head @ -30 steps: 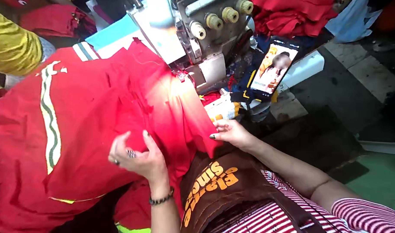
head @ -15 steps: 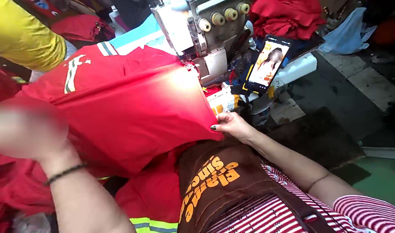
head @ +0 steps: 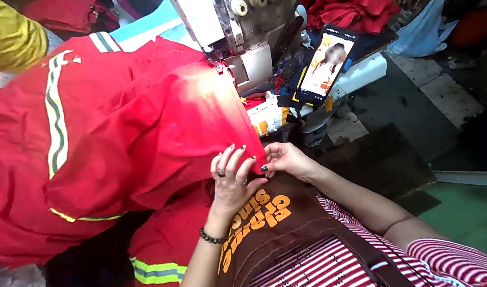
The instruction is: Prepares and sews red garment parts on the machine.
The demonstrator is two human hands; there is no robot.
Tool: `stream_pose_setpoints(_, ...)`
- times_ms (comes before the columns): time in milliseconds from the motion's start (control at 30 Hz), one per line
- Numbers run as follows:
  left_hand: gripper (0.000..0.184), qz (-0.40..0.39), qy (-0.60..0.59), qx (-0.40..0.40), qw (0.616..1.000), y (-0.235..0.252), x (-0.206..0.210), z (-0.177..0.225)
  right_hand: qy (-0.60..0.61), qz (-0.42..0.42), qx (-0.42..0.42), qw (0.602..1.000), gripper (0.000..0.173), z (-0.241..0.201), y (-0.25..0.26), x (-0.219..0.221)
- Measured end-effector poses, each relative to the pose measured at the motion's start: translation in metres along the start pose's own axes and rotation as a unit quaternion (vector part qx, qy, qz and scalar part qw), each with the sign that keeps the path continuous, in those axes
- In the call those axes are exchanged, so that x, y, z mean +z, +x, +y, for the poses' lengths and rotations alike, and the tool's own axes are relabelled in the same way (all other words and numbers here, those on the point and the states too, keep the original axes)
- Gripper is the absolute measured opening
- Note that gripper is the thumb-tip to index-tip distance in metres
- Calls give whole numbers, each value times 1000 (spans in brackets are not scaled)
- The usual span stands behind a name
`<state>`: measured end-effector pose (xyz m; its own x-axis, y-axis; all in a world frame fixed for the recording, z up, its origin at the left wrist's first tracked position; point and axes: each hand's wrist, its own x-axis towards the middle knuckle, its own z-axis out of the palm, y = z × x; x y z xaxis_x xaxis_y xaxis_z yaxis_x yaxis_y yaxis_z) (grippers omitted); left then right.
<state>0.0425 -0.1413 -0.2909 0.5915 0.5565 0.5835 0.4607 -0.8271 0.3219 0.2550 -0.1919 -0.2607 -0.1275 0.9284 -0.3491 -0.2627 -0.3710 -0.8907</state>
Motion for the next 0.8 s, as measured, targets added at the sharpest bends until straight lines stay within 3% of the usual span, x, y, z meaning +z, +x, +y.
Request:
stream_pose_setpoints(133, 65, 43, 44, 15, 998, -7, 24, -5, 0, -3, -31, 1000, 27, -7, -7, 7)
stream_pose_setpoints(267, 34, 86, 96, 41, 991, 2, 22, -13, -16, -39, -71, 997, 33, -15, -17, 10)
stream_pose_setpoints(400, 25, 78, 115, 56, 989, 3, 2, -19, -38, -47, -100, 993, 33, -8, -11, 6)
stream_pose_setpoints(667, 27, 72, 135, 58, 987, 48, -10, -51, -96, 57, -194, 975, 24, -35, 46, 5)
stream_pose_setpoints(800, 30, 91, 146, 44, 984, 83, -15, -75, -62, 87, -234, 966, 42, -51, 78, 7)
